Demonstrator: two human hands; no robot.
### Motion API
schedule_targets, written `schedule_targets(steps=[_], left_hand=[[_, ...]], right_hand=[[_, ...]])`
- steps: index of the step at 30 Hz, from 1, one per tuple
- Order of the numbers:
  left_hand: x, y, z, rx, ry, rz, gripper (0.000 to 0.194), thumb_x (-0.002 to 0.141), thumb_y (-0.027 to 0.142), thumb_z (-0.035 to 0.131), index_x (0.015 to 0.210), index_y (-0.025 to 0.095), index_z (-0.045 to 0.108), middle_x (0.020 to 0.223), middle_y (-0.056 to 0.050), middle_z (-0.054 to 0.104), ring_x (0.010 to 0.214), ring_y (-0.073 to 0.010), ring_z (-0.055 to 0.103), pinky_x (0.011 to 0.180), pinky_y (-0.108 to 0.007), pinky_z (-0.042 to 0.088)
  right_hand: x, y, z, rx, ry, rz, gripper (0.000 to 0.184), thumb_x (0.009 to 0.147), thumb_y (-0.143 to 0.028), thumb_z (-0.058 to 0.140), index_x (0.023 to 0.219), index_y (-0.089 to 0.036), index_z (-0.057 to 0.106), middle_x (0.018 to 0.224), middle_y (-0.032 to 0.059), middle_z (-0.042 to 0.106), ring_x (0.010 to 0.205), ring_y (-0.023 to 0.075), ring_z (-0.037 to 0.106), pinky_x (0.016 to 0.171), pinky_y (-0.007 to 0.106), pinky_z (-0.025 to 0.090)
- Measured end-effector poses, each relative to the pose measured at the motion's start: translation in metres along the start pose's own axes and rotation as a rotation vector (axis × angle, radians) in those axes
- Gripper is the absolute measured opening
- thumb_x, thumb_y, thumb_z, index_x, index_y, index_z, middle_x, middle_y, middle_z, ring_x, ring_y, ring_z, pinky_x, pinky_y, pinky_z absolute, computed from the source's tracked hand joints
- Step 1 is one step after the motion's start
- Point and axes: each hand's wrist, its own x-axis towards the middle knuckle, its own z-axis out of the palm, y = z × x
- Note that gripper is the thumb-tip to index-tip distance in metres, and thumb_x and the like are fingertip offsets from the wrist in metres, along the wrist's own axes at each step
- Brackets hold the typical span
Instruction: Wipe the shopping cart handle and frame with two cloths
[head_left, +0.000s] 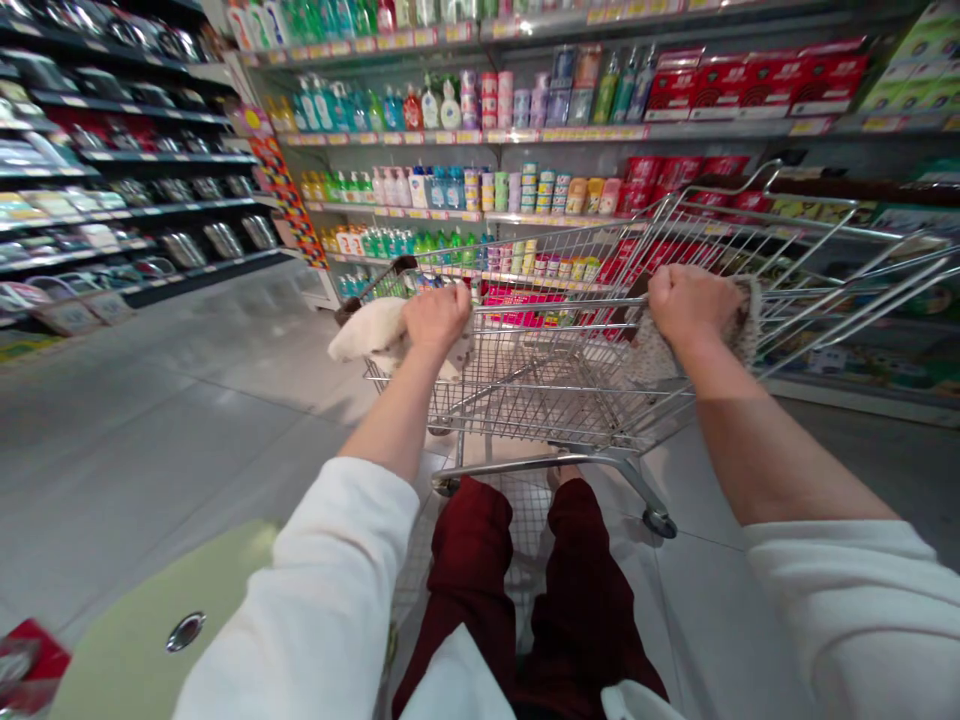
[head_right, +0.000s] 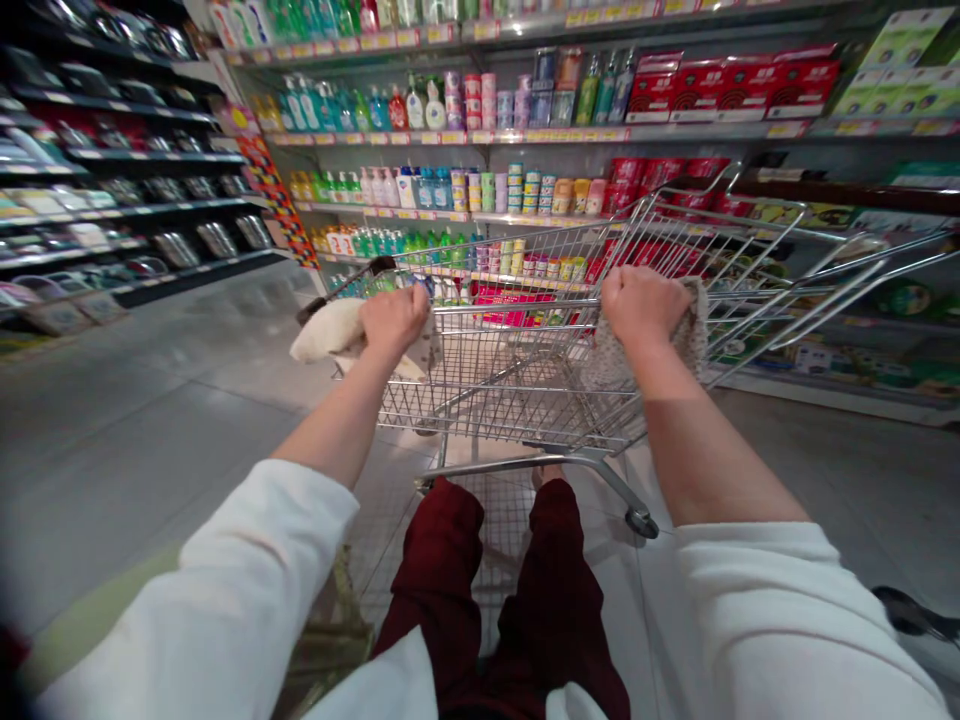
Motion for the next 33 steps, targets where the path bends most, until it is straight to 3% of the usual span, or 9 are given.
schedule_targets(steps=[5,7,9,15,19,27,30,33], left_hand=[[-0.024,0.093,0.009,-0.120,0.042,0.164,0.059,0.107,0.039,0.022,0.102,0.016,0.076,0.099,-0.015,0.077,0.094,-0.0248,0.070,0.082,-0.036,0.045],[-0.030,0.109,0.012,-0.155,0.058,0.222,0.056,0.107,0.035,0.021,0.102,0.016,0.074,0.099,-0.015,0.077,0.096,-0.0241,0.070,0.085,-0.036,0.043],[-0.032,0.111,0.014,-0.177,0.066,0.297,0.053,0.107,0.033,0.021,0.104,0.017,0.072,0.101,-0.014,0.076,0.099,-0.0242,0.069,0.088,-0.037,0.042],[-0.027,0.083,0.016,-0.112,0.068,0.467,0.053,0.108,0.037,0.021,0.104,0.019,0.070,0.102,-0.013,0.074,0.102,-0.0247,0.067,0.087,-0.037,0.040],[-0.019,0.049,0.015,-0.036,0.065,0.397,0.055,0.107,0.038,0.018,0.103,0.020,0.070,0.100,-0.012,0.073,0.100,-0.0256,0.066,0.084,-0.037,0.039],[0.000,-0.061,0.008,0.098,0.032,0.203,0.054,0.105,0.039,0.020,0.100,0.020,0.070,0.102,-0.013,0.073,0.095,-0.0247,0.064,0.081,-0.038,0.038],[0.003,-0.079,0.008,0.113,0.033,0.173,0.053,0.104,0.040,0.020,0.096,0.021,0.069,0.102,-0.012,0.072,0.094,-0.0252,0.064,0.079,-0.038,0.037],[0.003,-0.080,0.012,0.093,0.066,0.143,0.055,0.105,0.041,0.017,0.095,0.021,0.067,0.101,-0.010,0.071,0.093,-0.0235,0.060,0.080,-0.038,0.035]], right_hand=[[-0.026,-0.068,0.017,0.150,0.071,-0.161,0.049,0.102,-0.030,0.026,0.105,-0.016,0.072,0.107,0.0163,0.071,0.096,0.0275,0.061,0.086,0.040,0.037],[-0.034,-0.083,0.022,0.187,0.104,-0.188,0.047,0.103,-0.033,0.026,0.102,-0.018,0.070,0.106,0.0156,0.070,0.100,0.0284,0.059,0.090,0.041,0.036],[-0.038,-0.088,0.026,0.200,0.130,-0.207,0.046,0.103,-0.035,0.026,0.099,-0.020,0.069,0.105,0.0149,0.069,0.102,0.0288,0.058,0.092,0.041,0.035],[-0.032,-0.070,0.033,0.150,0.139,-0.355,0.044,0.104,-0.035,0.026,0.097,-0.020,0.067,0.100,0.0111,0.068,0.101,0.0259,0.057,0.089,0.038,0.035],[-0.025,-0.054,0.033,0.116,0.141,-0.403,0.043,0.103,-0.036,0.028,0.098,-0.019,0.067,0.100,0.0111,0.068,0.100,0.0251,0.058,0.089,0.038,0.035],[-0.015,-0.003,0.032,0.062,0.102,-0.358,0.041,0.100,-0.036,0.029,0.106,-0.020,0.066,0.107,0.0131,0.067,0.105,0.0275,0.056,0.096,0.042,0.033],[-0.014,0.010,0.030,0.059,0.072,-0.360,0.041,0.099,-0.035,0.028,0.110,-0.022,0.065,0.111,0.0154,0.066,0.109,0.0286,0.054,0.096,0.042,0.031],[-0.015,0.011,0.028,0.064,0.060,-0.335,0.043,0.099,-0.034,0.026,0.113,-0.022,0.064,0.115,0.0175,0.065,0.111,0.0304,0.053,0.095,0.043,0.030]])
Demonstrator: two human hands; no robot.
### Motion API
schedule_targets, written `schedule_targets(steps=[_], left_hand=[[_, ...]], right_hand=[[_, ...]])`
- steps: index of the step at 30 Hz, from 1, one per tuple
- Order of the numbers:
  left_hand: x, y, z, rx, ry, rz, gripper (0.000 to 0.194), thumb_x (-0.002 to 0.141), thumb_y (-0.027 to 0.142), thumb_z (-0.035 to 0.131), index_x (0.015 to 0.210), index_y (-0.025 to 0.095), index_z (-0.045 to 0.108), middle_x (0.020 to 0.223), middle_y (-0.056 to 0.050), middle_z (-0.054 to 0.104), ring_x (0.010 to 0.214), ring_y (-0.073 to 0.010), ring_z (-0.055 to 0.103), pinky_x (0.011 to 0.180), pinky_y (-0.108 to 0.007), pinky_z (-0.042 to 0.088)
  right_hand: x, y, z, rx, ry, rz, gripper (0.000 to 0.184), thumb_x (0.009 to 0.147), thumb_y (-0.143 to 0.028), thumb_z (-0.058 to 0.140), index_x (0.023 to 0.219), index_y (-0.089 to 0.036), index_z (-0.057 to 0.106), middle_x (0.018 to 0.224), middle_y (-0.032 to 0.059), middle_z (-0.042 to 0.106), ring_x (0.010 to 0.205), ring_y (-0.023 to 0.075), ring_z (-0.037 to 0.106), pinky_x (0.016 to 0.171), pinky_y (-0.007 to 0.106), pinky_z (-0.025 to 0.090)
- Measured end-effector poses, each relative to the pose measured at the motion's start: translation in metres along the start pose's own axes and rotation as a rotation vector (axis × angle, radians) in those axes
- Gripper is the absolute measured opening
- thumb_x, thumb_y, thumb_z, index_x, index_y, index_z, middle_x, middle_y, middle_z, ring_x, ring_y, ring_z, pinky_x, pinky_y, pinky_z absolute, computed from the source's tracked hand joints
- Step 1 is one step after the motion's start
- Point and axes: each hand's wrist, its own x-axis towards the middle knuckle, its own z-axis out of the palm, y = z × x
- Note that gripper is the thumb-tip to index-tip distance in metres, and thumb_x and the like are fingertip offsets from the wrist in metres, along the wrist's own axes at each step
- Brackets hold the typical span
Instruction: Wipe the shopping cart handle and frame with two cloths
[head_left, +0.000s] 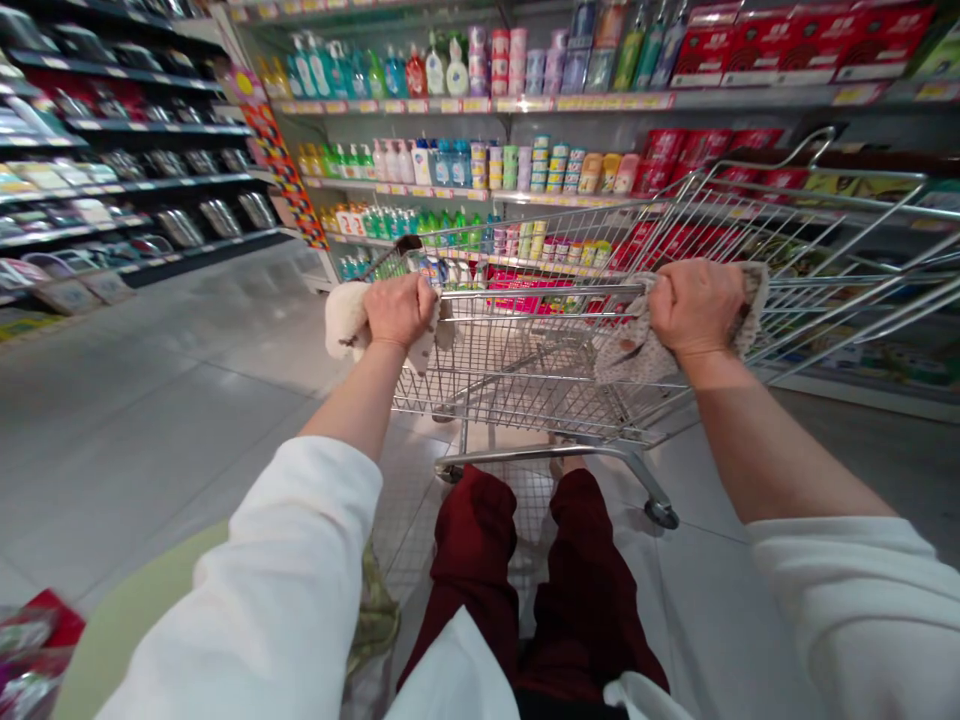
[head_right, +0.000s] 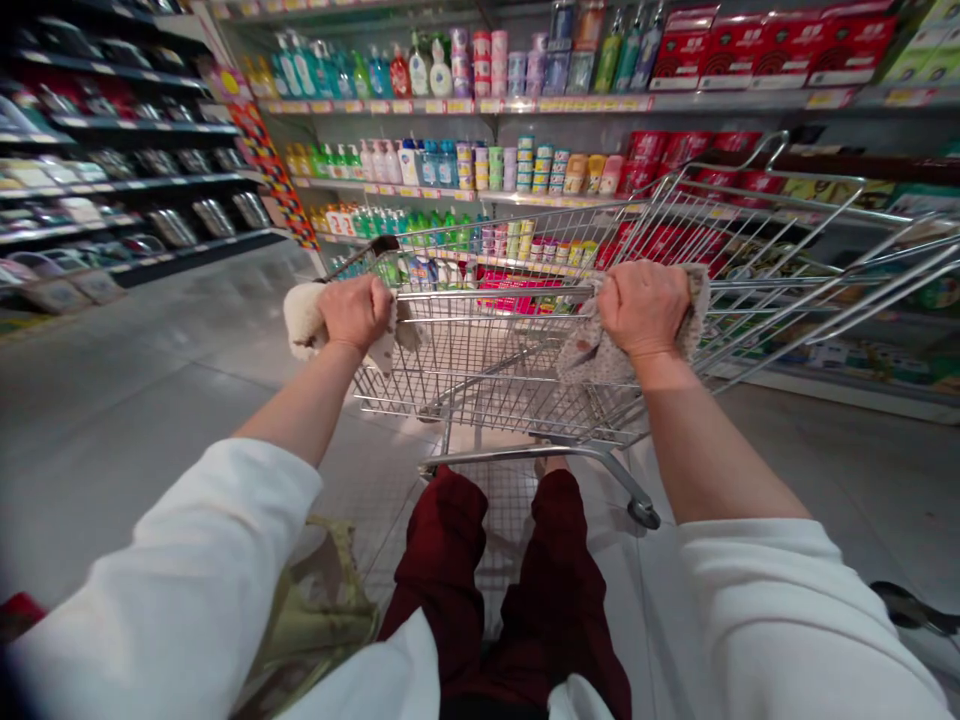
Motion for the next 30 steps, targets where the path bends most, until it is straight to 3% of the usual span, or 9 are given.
schedule_targets(steps=[7,18,21,27,30], left_hand=[[-0.001,0.009,0.002,-0.156,-0.014,-0.091,0.055,0.105,0.042,0.014,0.103,0.020,0.064,0.102,-0.006,0.068,0.100,-0.0213,0.052,0.089,-0.038,0.028],[-0.003,0.024,-0.002,-0.156,0.016,-0.200,0.061,0.106,0.041,0.009,0.103,0.017,0.065,0.105,-0.009,0.068,0.100,-0.0200,0.053,0.091,-0.041,0.028],[-0.003,0.055,-0.003,-0.162,0.024,-0.181,0.061,0.106,0.039,0.010,0.104,0.018,0.067,0.107,-0.011,0.070,0.103,-0.0219,0.057,0.091,-0.042,0.030],[-0.007,0.157,-0.009,-0.319,0.010,0.004,0.058,0.108,0.039,0.014,0.104,0.021,0.069,0.108,-0.013,0.073,0.106,-0.0249,0.063,0.093,-0.041,0.036],[-0.008,0.179,-0.011,-0.330,0.010,0.069,0.054,0.109,0.035,0.016,0.107,0.021,0.068,0.107,-0.012,0.074,0.106,-0.0245,0.064,0.094,-0.040,0.037]], right_hand=[[-0.001,-0.011,0.002,0.015,0.042,0.091,0.045,0.099,-0.034,0.023,0.112,-0.019,0.063,0.114,0.0206,0.063,0.111,0.0340,0.052,0.095,0.046,0.029],[0.000,-0.026,-0.002,0.033,0.034,0.194,0.047,0.100,-0.031,0.018,0.112,-0.022,0.063,0.114,0.0205,0.061,0.111,0.0344,0.048,0.092,0.046,0.026],[0.001,-0.039,0.003,0.047,0.101,0.208,0.046,0.102,-0.033,0.020,0.107,-0.021,0.064,0.110,0.0182,0.063,0.106,0.0319,0.050,0.094,0.045,0.028],[0.004,-0.105,0.011,0.084,0.100,0.149,0.049,0.104,-0.035,0.020,0.104,-0.022,0.067,0.108,0.0128,0.065,0.109,0.0301,0.055,0.099,0.044,0.033],[0.005,-0.123,0.011,0.106,0.058,0.147,0.054,0.104,-0.036,0.016,0.107,-0.023,0.069,0.112,0.0128,0.065,0.111,0.0298,0.055,0.099,0.043,0.033]])
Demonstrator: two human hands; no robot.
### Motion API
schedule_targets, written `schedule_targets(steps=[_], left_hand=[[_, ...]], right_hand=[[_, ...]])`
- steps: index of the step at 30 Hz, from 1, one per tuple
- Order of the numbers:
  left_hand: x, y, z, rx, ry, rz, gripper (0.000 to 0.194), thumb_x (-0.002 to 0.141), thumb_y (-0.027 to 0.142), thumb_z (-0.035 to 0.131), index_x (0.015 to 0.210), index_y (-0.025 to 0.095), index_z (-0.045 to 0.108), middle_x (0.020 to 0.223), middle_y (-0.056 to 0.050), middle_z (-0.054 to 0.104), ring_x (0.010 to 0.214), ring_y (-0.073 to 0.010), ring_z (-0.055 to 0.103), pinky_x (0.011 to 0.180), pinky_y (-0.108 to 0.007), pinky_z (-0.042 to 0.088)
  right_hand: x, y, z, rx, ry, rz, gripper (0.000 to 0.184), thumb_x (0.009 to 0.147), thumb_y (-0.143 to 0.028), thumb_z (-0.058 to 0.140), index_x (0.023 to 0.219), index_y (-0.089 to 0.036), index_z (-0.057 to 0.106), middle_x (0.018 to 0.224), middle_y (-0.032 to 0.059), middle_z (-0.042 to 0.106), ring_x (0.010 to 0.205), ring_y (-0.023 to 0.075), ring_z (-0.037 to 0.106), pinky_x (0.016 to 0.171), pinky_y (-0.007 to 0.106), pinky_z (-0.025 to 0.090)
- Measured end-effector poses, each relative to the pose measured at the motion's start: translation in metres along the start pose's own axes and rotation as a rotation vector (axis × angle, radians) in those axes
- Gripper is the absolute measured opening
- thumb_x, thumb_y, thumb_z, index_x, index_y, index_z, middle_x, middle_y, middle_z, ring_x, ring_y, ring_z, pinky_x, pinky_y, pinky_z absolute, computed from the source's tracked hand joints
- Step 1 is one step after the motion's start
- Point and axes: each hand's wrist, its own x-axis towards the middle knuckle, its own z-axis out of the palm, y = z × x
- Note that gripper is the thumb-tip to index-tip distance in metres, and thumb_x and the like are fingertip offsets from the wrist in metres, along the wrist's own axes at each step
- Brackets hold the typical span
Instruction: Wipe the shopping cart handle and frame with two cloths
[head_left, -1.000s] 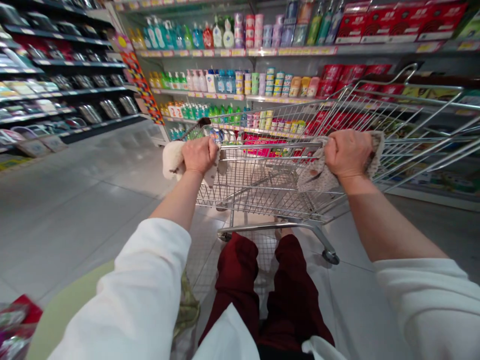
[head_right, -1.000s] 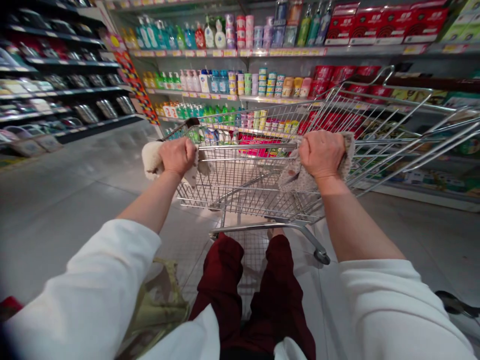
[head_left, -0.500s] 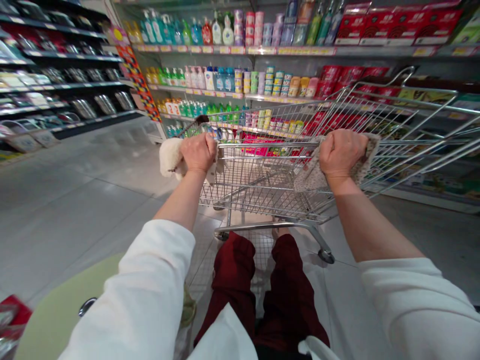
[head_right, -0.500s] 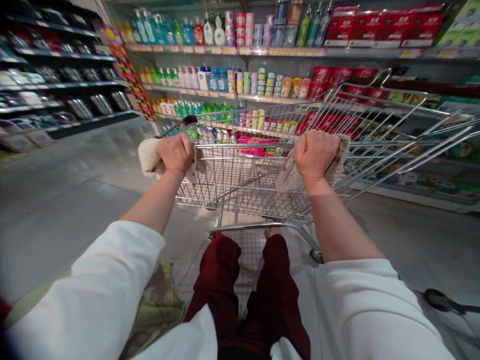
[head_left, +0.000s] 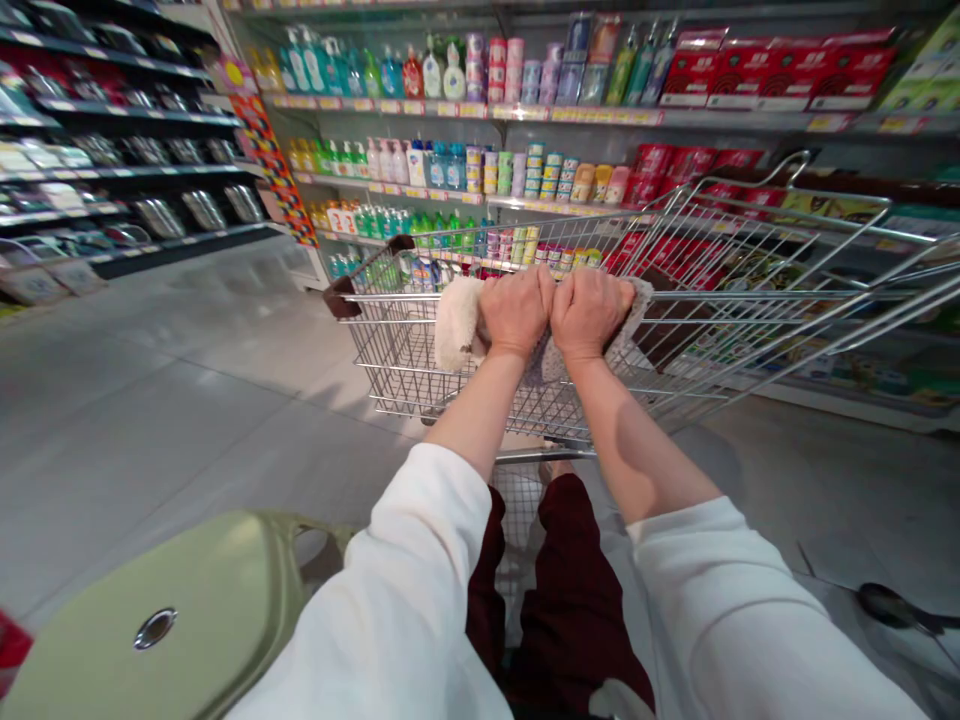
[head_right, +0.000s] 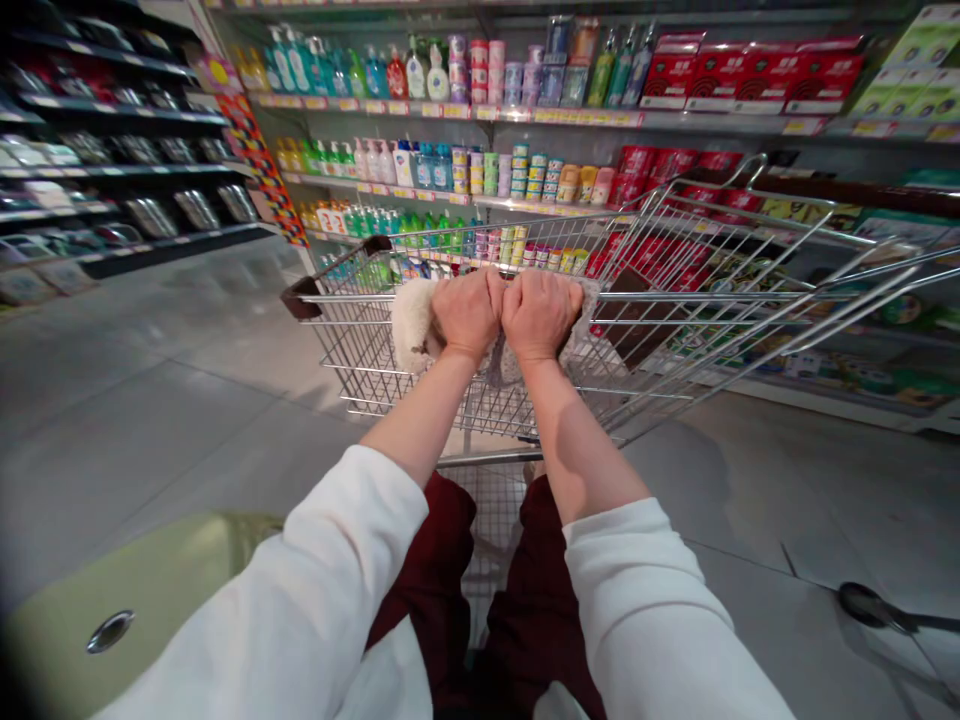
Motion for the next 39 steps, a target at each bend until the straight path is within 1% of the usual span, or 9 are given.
schedule_targets(steps=[6,10,14,17,23,26,31,35,39], left_hand=[[0.001,-0.019,0.004,0.031,0.080,0.175,0.052,0.109,0.037,0.022,0.097,0.019,0.069,0.094,-0.011,0.074,0.094,-0.0234,0.067,0.087,-0.038,0.038],[0.004,-0.025,0.014,-0.015,0.219,0.219,0.048,0.108,0.038,0.029,0.086,0.019,0.067,0.082,-0.011,0.072,0.082,-0.0218,0.065,0.078,-0.038,0.036],[0.005,-0.042,0.011,0.006,0.216,0.228,0.044,0.107,0.038,0.033,0.082,0.020,0.064,0.080,-0.010,0.071,0.077,-0.0210,0.062,0.075,-0.039,0.034],[0.003,-0.076,-0.002,0.049,0.164,0.156,0.040,0.106,0.036,0.036,0.078,0.021,0.061,0.080,-0.011,0.070,0.078,-0.0216,0.061,0.077,-0.040,0.034],[-0.003,-0.176,-0.034,0.060,0.177,0.060,0.039,0.100,0.035,0.044,0.063,0.024,0.049,0.071,-0.011,0.064,0.079,-0.0254,0.063,0.075,-0.041,0.036],[-0.005,-0.205,-0.041,0.103,0.169,0.037,0.039,0.099,0.035,0.044,0.062,0.024,0.049,0.070,-0.011,0.063,0.078,-0.0259,0.063,0.074,-0.041,0.038],[-0.005,-0.206,-0.038,0.158,0.187,-0.043,0.036,0.099,0.031,0.041,0.067,0.023,0.053,0.075,-0.012,0.066,0.079,-0.0267,0.063,0.078,-0.044,0.039],[-0.005,-0.201,-0.037,0.244,0.193,-0.065,0.039,0.101,0.031,0.032,0.072,0.022,0.057,0.082,-0.014,0.069,0.080,-0.0279,0.064,0.078,-0.046,0.040],[-0.006,-0.200,-0.039,0.230,0.185,-0.069,0.044,0.102,0.036,0.031,0.070,0.021,0.057,0.078,-0.011,0.067,0.083,-0.0239,0.064,0.078,-0.043,0.038]], right_hand=[[0.002,0.013,0.007,0.040,0.051,-0.145,0.044,0.104,-0.035,0.026,0.101,-0.021,0.068,0.103,0.0123,0.066,0.105,0.0286,0.056,0.097,0.043,0.033],[0.004,0.019,0.019,0.084,0.178,-0.205,0.039,0.104,-0.035,0.031,0.093,-0.021,0.066,0.094,0.0116,0.065,0.097,0.0277,0.056,0.092,0.043,0.033],[0.007,0.036,0.022,0.087,0.199,-0.307,0.035,0.103,-0.037,0.035,0.091,-0.022,0.065,0.091,0.0085,0.066,0.095,0.0257,0.056,0.089,0.042,0.032],[0.010,0.063,0.017,0.067,0.205,-0.297,0.033,0.102,-0.036,0.037,0.093,-0.022,0.065,0.092,0.0085,0.067,0.094,0.0257,0.055,0.089,0.042,0.031],[0.015,0.119,0.006,0.059,0.148,-0.292,0.028,0.098,-0.034,0.042,0.101,-0.020,0.065,0.098,0.0137,0.068,0.098,0.0266,0.055,0.093,0.045,0.030],[0.015,0.132,0.006,0.036,0.210,-0.279,0.025,0.094,-0.033,0.043,0.097,-0.023,0.065,0.094,0.0110,0.067,0.096,0.0271,0.056,0.091,0.045,0.033],[0.014,0.135,0.010,0.023,0.276,-0.224,0.023,0.094,-0.032,0.042,0.093,-0.022,0.063,0.093,0.0117,0.065,0.095,0.0277,0.057,0.091,0.047,0.034],[0.014,0.131,0.010,0.048,0.263,-0.217,0.025,0.093,-0.032,0.042,0.094,-0.020,0.063,0.092,0.0131,0.063,0.095,0.0280,0.056,0.092,0.048,0.034],[0.013,0.129,0.008,0.077,0.242,-0.186,0.024,0.094,-0.033,0.039,0.094,-0.023,0.061,0.093,0.0122,0.061,0.097,0.0289,0.056,0.092,0.050,0.033]])
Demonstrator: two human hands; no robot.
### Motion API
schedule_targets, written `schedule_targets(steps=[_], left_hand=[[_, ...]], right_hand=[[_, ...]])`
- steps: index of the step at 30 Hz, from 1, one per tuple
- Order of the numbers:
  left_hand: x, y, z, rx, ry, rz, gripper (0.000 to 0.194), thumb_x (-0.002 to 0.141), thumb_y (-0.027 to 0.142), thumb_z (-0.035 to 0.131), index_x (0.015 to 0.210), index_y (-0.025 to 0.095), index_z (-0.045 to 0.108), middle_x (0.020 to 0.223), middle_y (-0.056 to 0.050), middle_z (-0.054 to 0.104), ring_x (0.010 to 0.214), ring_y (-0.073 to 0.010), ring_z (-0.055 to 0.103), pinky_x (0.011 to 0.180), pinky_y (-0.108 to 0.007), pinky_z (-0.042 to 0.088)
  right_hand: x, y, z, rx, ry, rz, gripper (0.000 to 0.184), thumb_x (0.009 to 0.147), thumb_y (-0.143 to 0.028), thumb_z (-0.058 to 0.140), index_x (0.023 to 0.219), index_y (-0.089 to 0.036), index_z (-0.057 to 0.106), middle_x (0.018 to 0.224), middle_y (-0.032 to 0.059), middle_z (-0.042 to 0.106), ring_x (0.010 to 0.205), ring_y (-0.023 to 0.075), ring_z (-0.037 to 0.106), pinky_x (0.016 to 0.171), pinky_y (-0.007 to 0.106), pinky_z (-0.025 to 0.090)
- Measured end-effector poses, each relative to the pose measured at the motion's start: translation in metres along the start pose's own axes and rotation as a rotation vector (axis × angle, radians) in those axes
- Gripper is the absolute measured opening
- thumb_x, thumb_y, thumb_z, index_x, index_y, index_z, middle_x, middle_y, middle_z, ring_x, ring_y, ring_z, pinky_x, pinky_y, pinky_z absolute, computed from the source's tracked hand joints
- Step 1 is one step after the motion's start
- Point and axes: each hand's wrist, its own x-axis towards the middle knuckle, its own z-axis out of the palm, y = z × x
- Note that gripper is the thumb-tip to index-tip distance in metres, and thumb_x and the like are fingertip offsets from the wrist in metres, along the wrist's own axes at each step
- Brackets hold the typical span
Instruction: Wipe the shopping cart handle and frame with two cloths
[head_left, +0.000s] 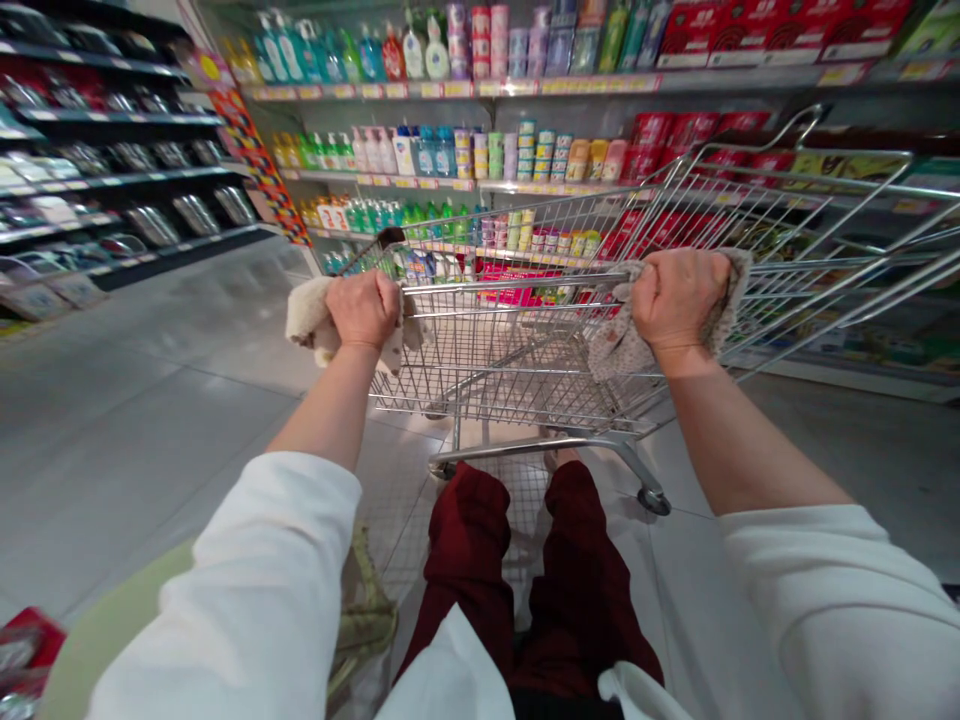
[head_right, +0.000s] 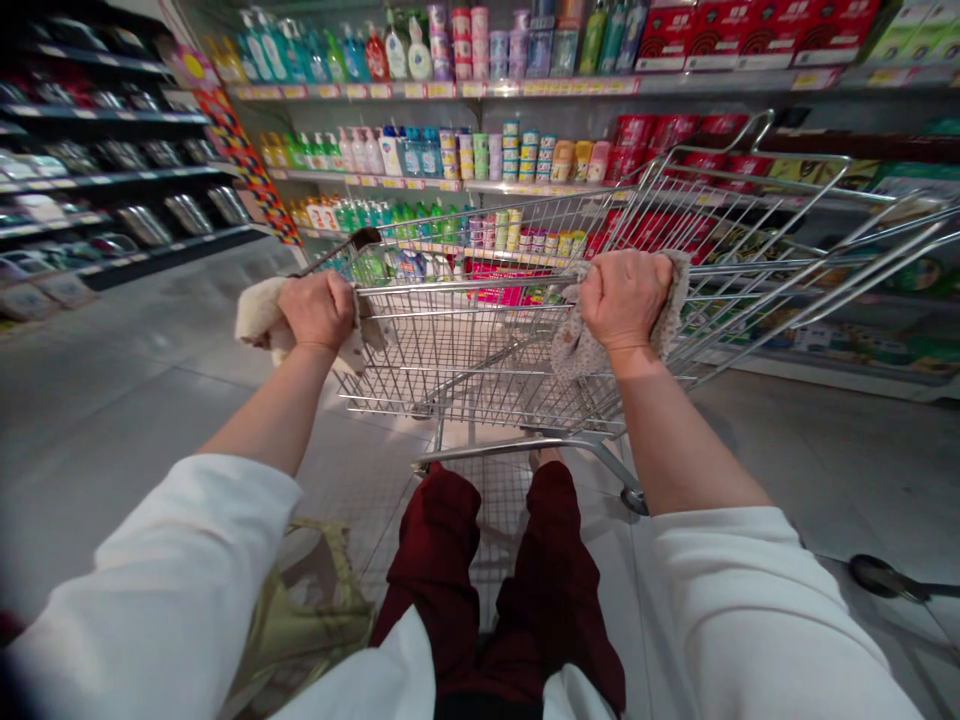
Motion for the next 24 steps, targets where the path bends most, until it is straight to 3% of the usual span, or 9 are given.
schedule_targets(steps=[4,11,17,24], left_hand=[[-0.0002,0.0021,-0.0021,-0.026,-0.008,-0.027,0.049,0.103,0.041,0.031,0.067,0.020,0.057,0.077,-0.011,0.067,0.086,-0.0217,0.065,0.079,-0.042,0.038],[-0.0004,0.0013,-0.0002,-0.085,0.003,-0.048,0.041,0.100,0.035,0.036,0.067,0.022,0.057,0.082,-0.014,0.070,0.088,-0.0285,0.067,0.084,-0.047,0.043],[0.0002,0.0024,-0.0017,-0.142,0.014,-0.039,0.040,0.099,0.035,0.040,0.063,0.023,0.050,0.074,-0.013,0.066,0.085,-0.0278,0.065,0.083,-0.046,0.043],[-0.0001,0.0053,-0.0059,-0.181,0.012,-0.044,0.052,0.101,0.053,0.034,0.059,0.023,0.042,0.065,-0.010,0.058,0.089,-0.0257,0.063,0.080,-0.043,0.035]], right_hand=[[-0.0003,-0.0025,-0.0010,0.008,0.004,0.016,0.024,0.095,-0.033,0.039,0.092,-0.024,0.061,0.093,0.0119,0.061,0.097,0.0292,0.056,0.093,0.050,0.034],[-0.0002,-0.0050,-0.0006,0.040,0.023,0.019,0.025,0.094,-0.032,0.039,0.092,-0.022,0.062,0.092,0.0122,0.062,0.095,0.0286,0.056,0.092,0.049,0.033],[-0.0003,-0.0068,-0.0043,0.029,0.018,0.034,0.023,0.094,-0.033,0.041,0.092,-0.025,0.062,0.095,0.0125,0.065,0.095,0.0292,0.053,0.090,0.049,0.033],[0.0000,-0.0103,-0.0074,0.044,-0.023,0.067,0.021,0.094,-0.032,0.041,0.095,-0.025,0.062,0.099,0.0139,0.066,0.099,0.0316,0.053,0.092,0.050,0.031]])
